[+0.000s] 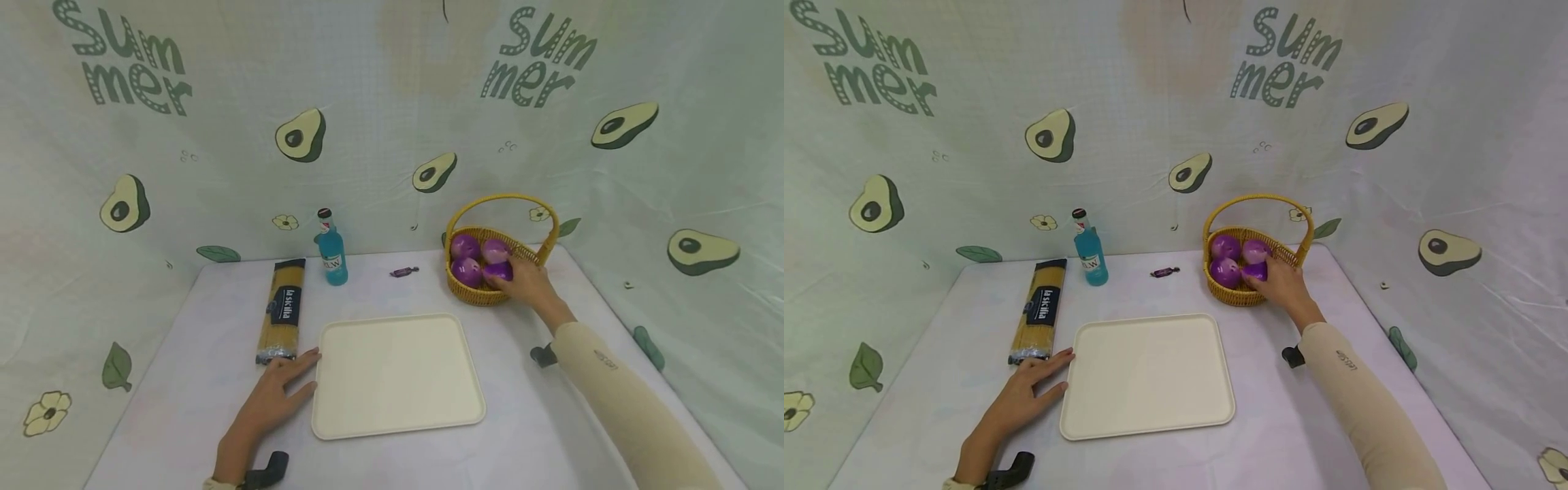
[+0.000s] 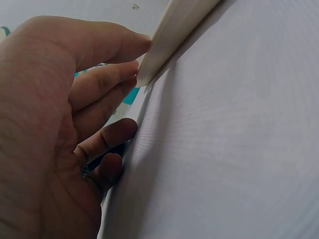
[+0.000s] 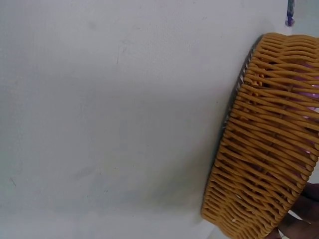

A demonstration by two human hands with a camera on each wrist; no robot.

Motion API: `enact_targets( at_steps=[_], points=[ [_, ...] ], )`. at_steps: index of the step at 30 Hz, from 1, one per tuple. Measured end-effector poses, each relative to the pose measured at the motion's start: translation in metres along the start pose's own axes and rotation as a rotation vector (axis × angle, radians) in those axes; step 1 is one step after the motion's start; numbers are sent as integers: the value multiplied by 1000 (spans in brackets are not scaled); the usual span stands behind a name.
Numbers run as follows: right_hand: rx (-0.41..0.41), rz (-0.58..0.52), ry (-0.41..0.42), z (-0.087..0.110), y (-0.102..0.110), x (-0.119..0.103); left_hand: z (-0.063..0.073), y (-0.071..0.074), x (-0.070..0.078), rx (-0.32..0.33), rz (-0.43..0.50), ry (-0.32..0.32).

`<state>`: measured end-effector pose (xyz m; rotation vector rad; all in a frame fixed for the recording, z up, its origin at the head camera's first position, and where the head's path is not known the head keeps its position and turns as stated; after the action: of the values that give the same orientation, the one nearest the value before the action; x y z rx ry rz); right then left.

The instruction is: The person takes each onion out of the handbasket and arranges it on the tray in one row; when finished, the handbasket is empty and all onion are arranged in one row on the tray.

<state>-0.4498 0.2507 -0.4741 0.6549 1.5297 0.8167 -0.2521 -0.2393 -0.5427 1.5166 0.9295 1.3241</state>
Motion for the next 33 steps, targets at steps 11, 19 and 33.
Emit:
enact_targets(
  at_steps=[11,19,33],
  points=[
    [38,-40,10,4,8,-6,1,0,-1,3,10,-5],
    [64,-54,21,10,15,-14,1,2,2,4,-6,-4],
    [91,-65,116,25,27,-30,2,0,2,-13,-3,-2]
  ],
)
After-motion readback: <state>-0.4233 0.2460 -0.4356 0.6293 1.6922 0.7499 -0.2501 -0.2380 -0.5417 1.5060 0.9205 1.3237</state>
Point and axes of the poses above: each hand's wrist, its own z-axis away from the middle knuckle, its own y-axis out of the back of the hand, x = y × z, the point moved 9 cm from there along -z, towards the middle knuckle, and after that the axes turned 15 degrees about -z, right-handed, at the moved point
